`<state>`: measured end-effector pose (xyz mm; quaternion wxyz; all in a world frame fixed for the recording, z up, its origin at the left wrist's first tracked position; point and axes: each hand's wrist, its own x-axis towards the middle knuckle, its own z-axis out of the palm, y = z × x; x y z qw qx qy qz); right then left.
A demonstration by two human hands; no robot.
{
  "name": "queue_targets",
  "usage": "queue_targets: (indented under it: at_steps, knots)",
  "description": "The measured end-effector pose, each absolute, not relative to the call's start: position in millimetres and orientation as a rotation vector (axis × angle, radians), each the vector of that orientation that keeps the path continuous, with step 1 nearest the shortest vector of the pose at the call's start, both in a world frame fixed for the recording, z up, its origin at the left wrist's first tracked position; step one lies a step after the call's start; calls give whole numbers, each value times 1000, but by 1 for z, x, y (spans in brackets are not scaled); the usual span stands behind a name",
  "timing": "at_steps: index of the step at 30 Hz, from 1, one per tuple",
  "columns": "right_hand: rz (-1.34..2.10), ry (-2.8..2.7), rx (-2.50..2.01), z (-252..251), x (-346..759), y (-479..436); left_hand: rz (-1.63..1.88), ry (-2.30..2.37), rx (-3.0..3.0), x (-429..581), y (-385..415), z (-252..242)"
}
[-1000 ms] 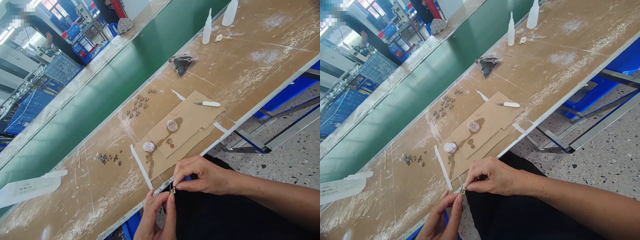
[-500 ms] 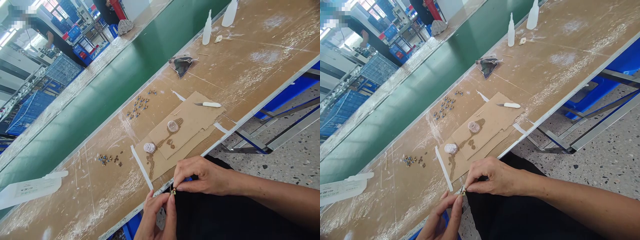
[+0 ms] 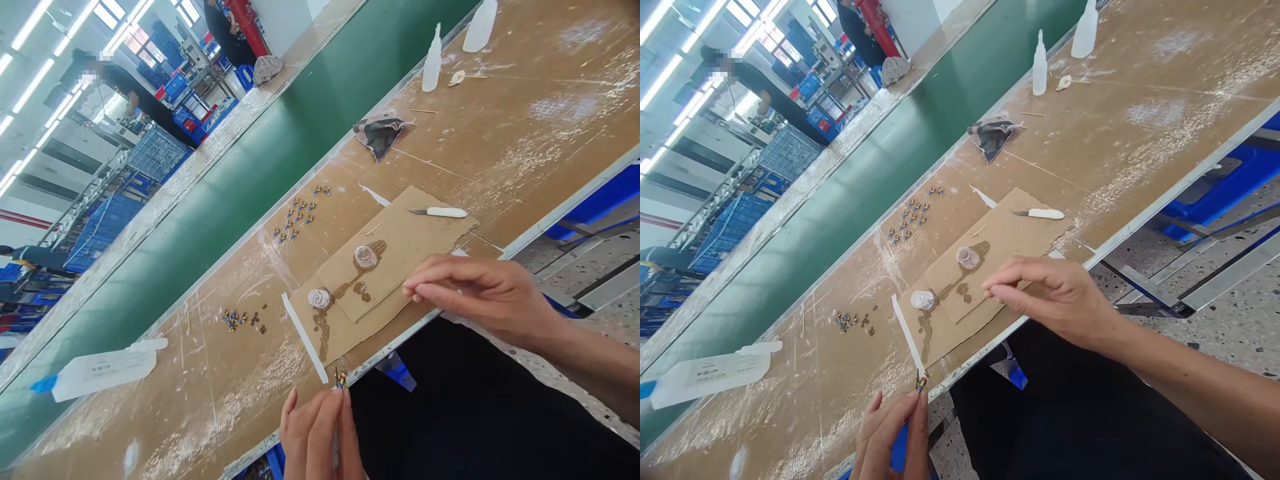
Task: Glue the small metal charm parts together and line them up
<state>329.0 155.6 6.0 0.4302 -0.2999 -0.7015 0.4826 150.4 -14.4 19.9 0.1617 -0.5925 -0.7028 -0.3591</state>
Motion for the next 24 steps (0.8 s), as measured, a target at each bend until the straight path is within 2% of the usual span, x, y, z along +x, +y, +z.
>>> queue_targets:
  at_steps: [7,11,13,15,17,24]
  knots:
    - [1026,-1561,-1056,-17,338,179,-1017,-1974,-1639,140,-12,22]
    - [938,-1580,-1129,-33,336,194,-1131,-2327,-1390,105,6,27]
    - [854,-1639,-1119,-36,333,198,-1196,-2479,-1265,79,28,27]
    - [754,-1709,-1080,-39,331,200,-1473,-2689,-1041,51,60,23]
    - [669,-1759,-1043,-41,330,200,-1564,-2706,-1045,26,95,16]
    - [441,-1832,-991,-46,328,201,-1466,-2852,-1193,-26,196,2]
